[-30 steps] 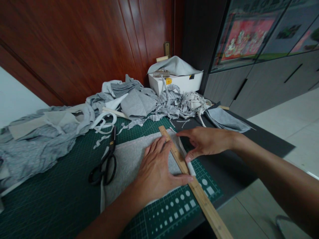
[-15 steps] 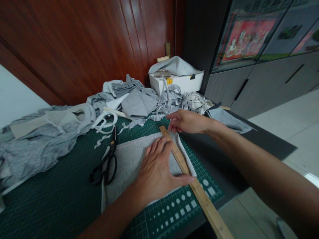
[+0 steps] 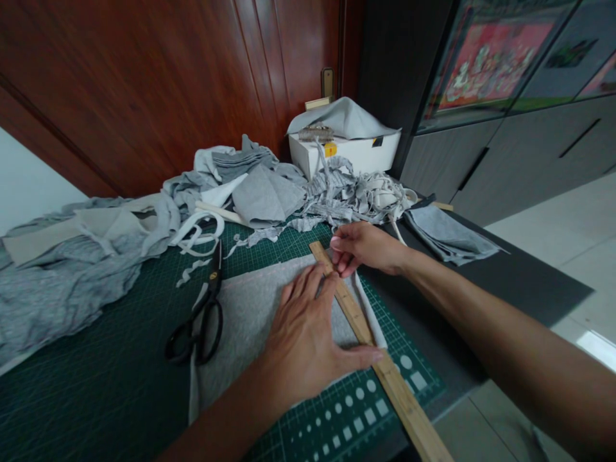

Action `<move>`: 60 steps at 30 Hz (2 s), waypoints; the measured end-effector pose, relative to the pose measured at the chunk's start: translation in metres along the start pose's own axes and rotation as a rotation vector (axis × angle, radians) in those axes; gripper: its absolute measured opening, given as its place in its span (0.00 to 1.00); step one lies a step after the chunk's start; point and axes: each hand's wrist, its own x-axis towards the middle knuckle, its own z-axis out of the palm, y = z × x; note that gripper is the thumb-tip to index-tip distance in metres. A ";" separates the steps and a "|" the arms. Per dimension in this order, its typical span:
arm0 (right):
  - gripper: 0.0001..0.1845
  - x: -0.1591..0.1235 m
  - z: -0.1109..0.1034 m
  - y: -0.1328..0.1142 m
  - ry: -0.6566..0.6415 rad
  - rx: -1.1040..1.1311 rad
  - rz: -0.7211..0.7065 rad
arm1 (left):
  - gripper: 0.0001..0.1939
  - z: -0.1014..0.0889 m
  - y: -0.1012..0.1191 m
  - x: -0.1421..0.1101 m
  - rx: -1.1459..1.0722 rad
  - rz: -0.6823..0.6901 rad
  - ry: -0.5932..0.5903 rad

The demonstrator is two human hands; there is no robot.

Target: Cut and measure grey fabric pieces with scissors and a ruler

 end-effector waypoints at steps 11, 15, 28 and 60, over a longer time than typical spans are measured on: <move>0.11 0.005 -0.003 0.007 0.035 -0.161 -0.043 | 0.49 0.000 -0.001 0.000 0.003 -0.003 0.004; 0.11 0.006 0.000 0.007 0.051 -0.230 -0.043 | 0.49 0.000 -0.001 0.000 0.008 -0.005 0.002; 0.06 0.001 0.000 0.005 0.063 -0.424 -0.132 | 0.49 -0.002 0.000 0.002 0.003 -0.011 -0.003; 0.10 -0.006 0.006 -0.007 0.148 -0.787 -0.292 | 0.50 0.004 -0.003 -0.001 0.019 0.029 0.045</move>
